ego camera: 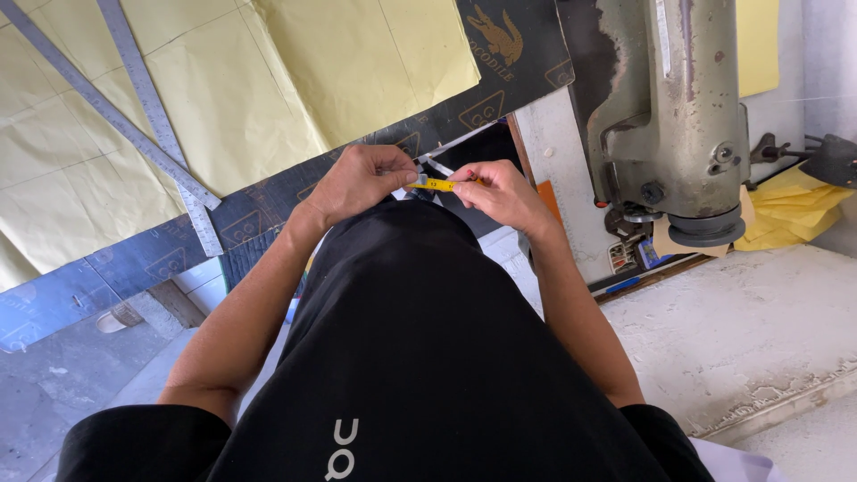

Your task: The person uses a metal ruler and a pencil to draw straight lines and curves on a large sheet of yellow paper. They also use a yellow measuring tape to measure distances and mark points on the paper. The person repeatedly repositions the ruler and tape to create a pattern layout.

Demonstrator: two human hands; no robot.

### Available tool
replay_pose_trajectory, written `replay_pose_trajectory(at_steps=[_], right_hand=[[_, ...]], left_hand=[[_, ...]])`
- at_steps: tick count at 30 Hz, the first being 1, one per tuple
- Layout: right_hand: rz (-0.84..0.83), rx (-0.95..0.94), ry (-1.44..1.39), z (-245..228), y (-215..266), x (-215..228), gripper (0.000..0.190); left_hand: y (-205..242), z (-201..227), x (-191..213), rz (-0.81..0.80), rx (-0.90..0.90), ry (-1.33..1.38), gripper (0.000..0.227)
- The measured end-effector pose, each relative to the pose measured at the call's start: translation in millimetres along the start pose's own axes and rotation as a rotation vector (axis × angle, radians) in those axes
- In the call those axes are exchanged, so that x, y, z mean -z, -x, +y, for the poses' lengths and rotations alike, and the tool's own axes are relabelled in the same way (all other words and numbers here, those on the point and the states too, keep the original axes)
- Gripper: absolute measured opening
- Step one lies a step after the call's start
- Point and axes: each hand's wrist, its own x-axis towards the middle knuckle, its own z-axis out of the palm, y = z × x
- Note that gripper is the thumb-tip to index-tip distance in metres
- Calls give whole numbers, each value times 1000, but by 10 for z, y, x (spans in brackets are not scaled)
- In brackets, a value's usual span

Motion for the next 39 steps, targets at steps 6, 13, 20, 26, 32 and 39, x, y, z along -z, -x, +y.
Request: replay_pose_trajectory(at_steps=[6, 13, 20, 26, 32, 39], right_hand=[[5, -10, -28, 120, -51, 20, 13], [-13, -4, -31, 112, -67, -5, 16], [-26, 10, -12, 171, -136, -82, 15], [-33, 17, -2, 205, -179, -110, 15], [-25, -1, -31, 209, -185, -141, 17], [51, 67, 91, 178, -115, -222, 13]], left_hand=[[-20, 75, -34, -5, -6, -9, 11], [-70, 18, -105, 15, -4, 2, 13], [-91, 59, -124, 34, -6, -51, 13], [-93, -28, -127, 57, -15, -47, 13], [-80, -57, -130, 69, -1, -48, 13], [-12, 12, -71, 43, -17, -108, 16]])
